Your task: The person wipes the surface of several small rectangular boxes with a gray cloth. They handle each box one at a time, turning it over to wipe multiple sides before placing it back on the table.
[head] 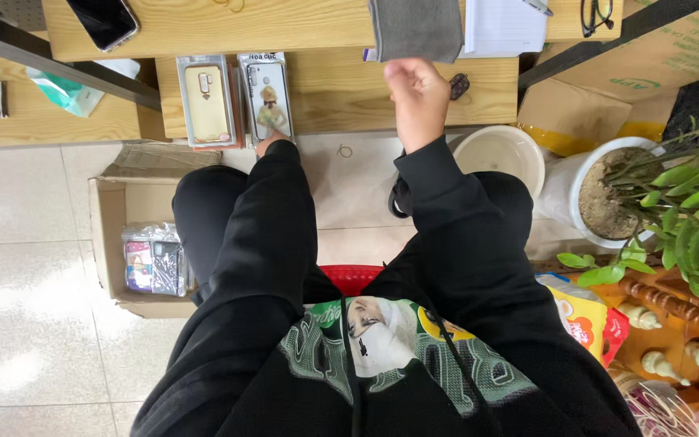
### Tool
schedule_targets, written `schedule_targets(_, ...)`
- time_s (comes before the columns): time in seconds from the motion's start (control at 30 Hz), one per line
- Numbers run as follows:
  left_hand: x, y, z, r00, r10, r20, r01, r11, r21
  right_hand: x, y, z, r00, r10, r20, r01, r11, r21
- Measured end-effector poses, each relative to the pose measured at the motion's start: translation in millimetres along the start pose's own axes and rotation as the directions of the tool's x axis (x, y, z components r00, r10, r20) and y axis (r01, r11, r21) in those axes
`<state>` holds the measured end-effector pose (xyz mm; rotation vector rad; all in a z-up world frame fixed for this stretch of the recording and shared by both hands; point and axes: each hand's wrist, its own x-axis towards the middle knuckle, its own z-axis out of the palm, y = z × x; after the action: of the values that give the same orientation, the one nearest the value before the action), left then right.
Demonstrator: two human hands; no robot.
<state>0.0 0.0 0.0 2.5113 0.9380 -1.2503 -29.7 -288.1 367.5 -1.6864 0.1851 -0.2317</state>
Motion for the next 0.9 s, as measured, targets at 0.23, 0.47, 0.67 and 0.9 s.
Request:
schedule_targets(0.23,-11.4,1.5,2.6,0.988,-0.082,-0.133,0.074,0.995,-0.062,1.6,5.2,-4.3,0.95,-0.296,-0.097,0.301,0.953,0.04)
schedule_targets(0.47,-49.8,28.1,1.2,0.757,-0.649,-0.075,-0.245,-0.177,-0.953,-0.6,-13.1,8.0,0.964,-0.206,-0.17,0.259,0.88,0.399)
schedule_targets(0.67,-192.1,27.9,-11.5,0.979,-0.158,-0.128,-0.191,-0.512,-0.837,1.6,-6.6,11.4,0.996,-0.063,-0.057,0.083,0.885,0.458)
schedule_targets(0.9,-373.6,-56.6,-47.4,0.942,0.161,-0.296,-0.18,-0.501,-0.846,5.2,1.0,-1.9,0.987,-0.093,-0.128,0.131,0.936,0.328)
